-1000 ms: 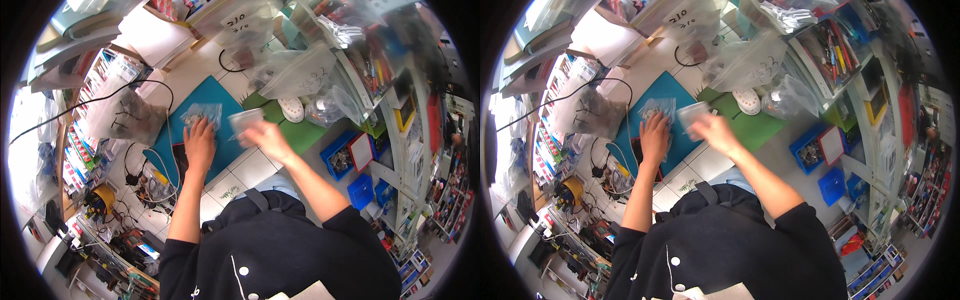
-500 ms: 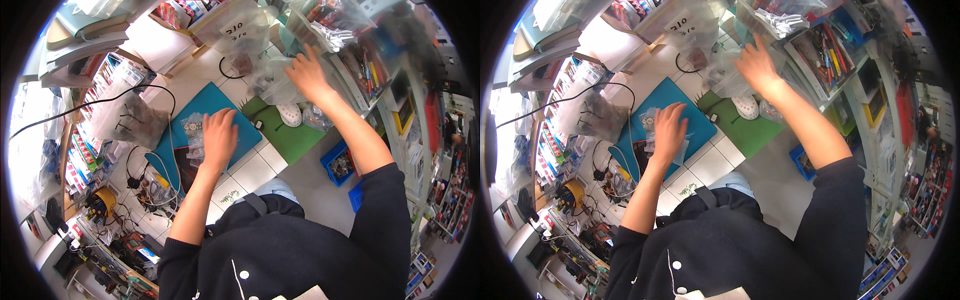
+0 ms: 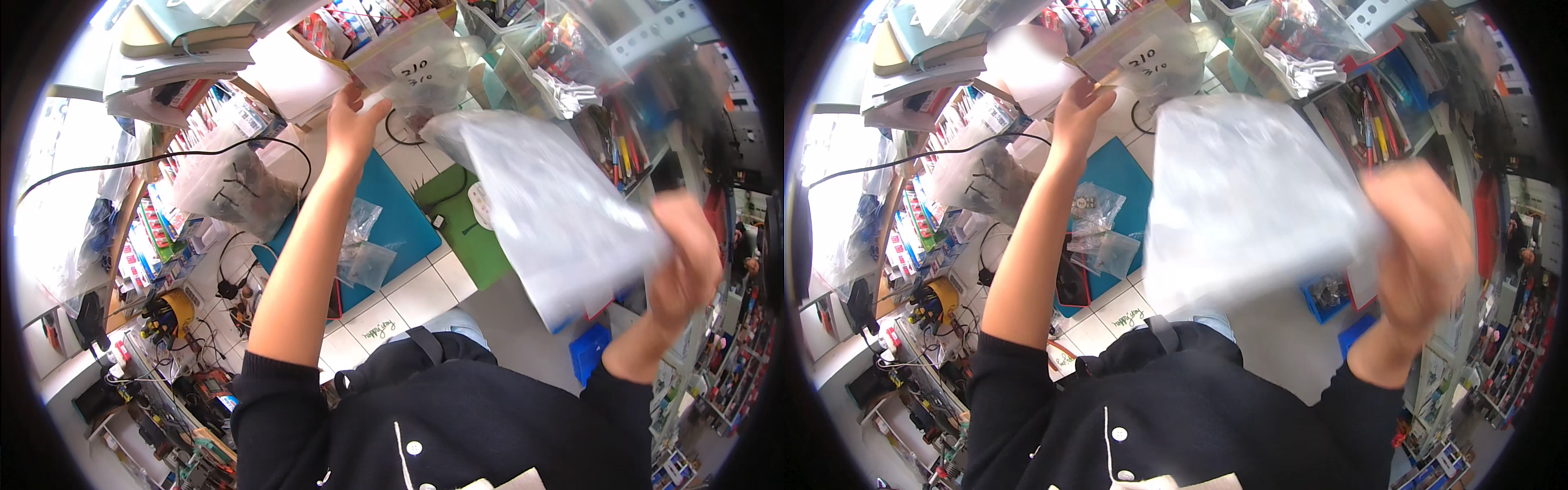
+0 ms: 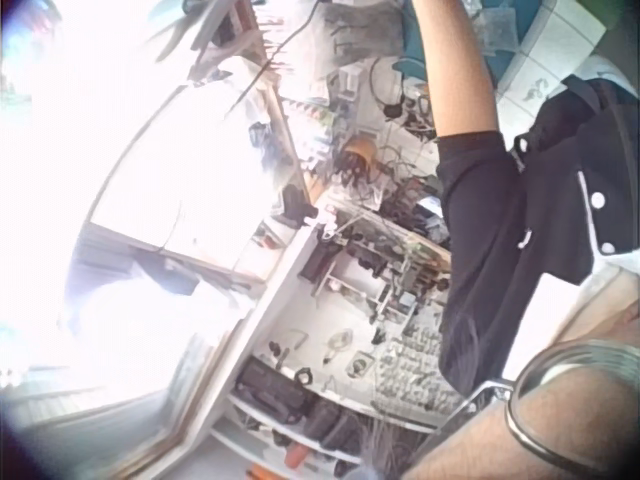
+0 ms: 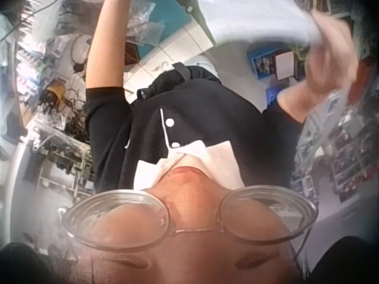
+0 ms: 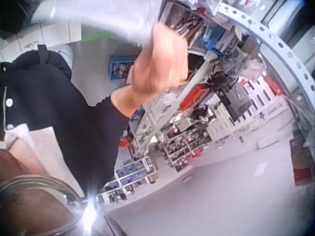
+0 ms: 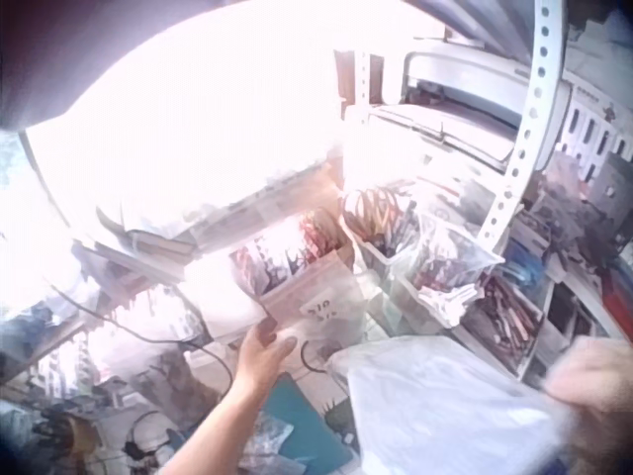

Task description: The person gathers small hardware parts from a cluttered workbench, places them into a clear plastic bag, and moves around the workshop to retrieve additional items. They then return to the bench and continue sorting and bagging small components.

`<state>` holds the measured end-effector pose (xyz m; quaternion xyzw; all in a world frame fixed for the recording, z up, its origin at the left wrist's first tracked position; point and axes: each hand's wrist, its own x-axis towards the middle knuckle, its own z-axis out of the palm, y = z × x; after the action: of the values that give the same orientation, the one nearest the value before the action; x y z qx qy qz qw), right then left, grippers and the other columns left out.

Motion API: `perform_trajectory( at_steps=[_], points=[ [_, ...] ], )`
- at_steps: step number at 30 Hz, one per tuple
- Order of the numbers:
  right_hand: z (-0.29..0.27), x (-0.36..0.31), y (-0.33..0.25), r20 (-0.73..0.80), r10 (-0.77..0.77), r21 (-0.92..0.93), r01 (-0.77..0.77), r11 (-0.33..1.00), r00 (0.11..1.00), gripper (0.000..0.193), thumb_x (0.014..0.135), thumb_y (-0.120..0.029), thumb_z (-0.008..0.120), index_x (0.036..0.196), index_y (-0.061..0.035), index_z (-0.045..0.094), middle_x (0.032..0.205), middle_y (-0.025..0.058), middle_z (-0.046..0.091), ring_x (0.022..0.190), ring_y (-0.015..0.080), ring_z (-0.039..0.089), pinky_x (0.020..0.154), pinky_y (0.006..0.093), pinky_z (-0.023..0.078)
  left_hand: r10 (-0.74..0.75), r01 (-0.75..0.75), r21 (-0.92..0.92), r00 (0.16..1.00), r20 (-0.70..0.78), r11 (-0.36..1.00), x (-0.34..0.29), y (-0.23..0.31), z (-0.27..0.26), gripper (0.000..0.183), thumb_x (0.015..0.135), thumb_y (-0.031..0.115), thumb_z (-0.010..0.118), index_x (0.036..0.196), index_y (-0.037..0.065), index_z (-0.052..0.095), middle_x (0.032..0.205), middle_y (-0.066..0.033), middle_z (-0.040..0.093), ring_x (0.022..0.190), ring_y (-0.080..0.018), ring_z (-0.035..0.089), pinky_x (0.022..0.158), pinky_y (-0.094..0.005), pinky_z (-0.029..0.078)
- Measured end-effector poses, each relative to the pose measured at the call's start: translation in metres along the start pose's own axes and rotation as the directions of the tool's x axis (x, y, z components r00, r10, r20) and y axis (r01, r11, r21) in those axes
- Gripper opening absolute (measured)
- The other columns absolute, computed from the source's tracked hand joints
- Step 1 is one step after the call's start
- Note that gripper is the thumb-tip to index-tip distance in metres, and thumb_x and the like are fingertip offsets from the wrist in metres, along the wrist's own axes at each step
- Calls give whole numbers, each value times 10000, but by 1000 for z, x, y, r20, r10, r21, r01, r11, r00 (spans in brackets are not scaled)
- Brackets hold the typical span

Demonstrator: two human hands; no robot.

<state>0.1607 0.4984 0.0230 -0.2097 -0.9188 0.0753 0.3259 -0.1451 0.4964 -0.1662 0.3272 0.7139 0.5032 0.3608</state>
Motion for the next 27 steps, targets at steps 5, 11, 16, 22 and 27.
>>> perform_trajectory(
  at_steps=[5,11,16,22,27],
  points=[
    [-30,-31,-34,-135,149,234,-114,966,980,206,678,-130,614,808,-2,518,521,48,459,420,143,396,410,269,290,-407,402,-417,910,82,815,28,2,29,577,695,179,703,1174,-18,448,1189,-135,480,1127,-222,416,957,-342,271],
    [-28,-66,-48,241,431,128,-469,874,870,129,661,-70,613,768,-10,574,593,83,568,482,202,525,494,270,392,-76,97,-282,994,84,954,27,7,47,341,765,182,654,1028,-12,557,953,-67,593,881,-144,528,779,-277,401],
    [-39,-90,-61,218,603,225,-640,734,768,137,661,-82,632,767,-17,576,584,89,566,472,190,524,482,252,383,334,-187,-655,937,106,732,-8,59,12,283,860,287,537,888,11,592,852,-107,644,833,-137,582,837,-277,404],
    [-35,-78,-66,317,719,372,-779,505,618,107,698,-51,626,757,20,571,621,91,579,527,147,547,508,214,400,286,-131,-677,950,123,724,-53,108,-73,175,907,171,431,984,62,543,1022,-213,586,958,-290,582,843,-361,470],
    [-21,-59,-57,334,719,475,-768,429,609,126,760,-79,614,789,18,539,686,39,563,608,69,512,554,185,389,133,48,-677,968,214,734,-71,93,-94,257,915,216,414,1085,42,496,1048,-191,580,1013,-279,554,876,-346,426]
  ],
)
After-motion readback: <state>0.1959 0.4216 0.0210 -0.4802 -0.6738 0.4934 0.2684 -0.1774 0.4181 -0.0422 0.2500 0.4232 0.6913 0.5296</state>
